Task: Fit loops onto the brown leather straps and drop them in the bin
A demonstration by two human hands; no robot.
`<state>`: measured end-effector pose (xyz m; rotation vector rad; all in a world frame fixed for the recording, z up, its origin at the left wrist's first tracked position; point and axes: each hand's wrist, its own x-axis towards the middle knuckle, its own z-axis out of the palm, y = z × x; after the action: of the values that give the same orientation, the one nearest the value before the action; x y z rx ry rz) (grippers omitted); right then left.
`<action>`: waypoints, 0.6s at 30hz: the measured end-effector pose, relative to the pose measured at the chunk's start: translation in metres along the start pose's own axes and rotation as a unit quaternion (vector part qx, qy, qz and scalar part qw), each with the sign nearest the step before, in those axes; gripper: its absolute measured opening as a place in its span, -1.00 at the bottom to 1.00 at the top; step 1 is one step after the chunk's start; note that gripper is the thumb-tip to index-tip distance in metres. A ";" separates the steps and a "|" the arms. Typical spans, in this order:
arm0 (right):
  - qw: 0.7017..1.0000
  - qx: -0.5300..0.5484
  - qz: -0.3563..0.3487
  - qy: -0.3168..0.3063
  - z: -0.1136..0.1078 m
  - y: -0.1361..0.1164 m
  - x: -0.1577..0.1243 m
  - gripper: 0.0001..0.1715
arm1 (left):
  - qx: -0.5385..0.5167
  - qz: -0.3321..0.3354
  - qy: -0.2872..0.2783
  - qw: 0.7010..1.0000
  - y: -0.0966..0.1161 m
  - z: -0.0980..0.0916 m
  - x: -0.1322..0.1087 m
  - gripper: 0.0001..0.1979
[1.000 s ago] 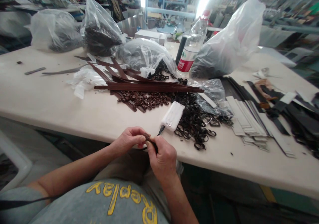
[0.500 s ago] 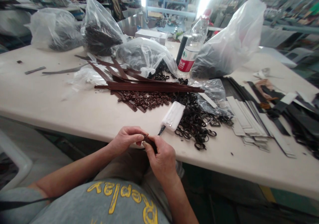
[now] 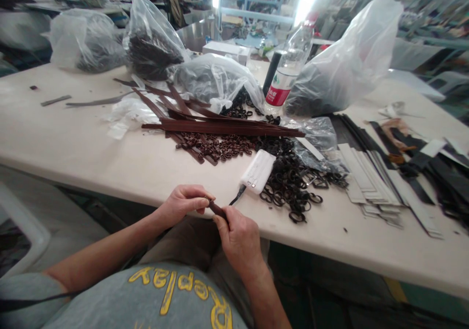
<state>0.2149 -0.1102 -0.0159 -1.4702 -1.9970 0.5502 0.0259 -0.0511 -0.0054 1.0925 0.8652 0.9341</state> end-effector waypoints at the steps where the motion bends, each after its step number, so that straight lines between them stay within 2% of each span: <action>1: 1.000 0.001 -0.001 -0.004 0.000 0.000 0.000 -0.67 | 0.003 -0.006 -0.001 1.000 0.001 0.000 0.000 -0.78; 5: 1.000 -0.004 -0.009 -0.016 -0.002 -0.001 -0.002 -0.63 | 0.001 -0.058 -0.010 0.998 0.000 0.000 0.000 -0.73; 9: 1.000 0.010 -0.019 -0.019 -0.002 -0.002 -0.002 -0.63 | -0.040 -0.108 -0.055 0.992 -0.011 0.004 -0.002 -0.66; 13: 1.000 0.021 -0.012 -0.001 -0.001 -0.002 -0.001 -0.66 | -0.054 -0.100 -0.060 0.992 -0.015 0.010 -0.004 -0.63; 18: 0.997 0.064 0.027 -0.015 -0.007 0.002 -0.003 -0.76 | -0.027 -0.052 -0.020 0.998 0.000 0.004 0.001 -0.70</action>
<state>0.2217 -0.1125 -0.0127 -1.4490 -1.9111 0.7143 0.0300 -0.0515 -0.0044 1.0076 0.8512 0.8415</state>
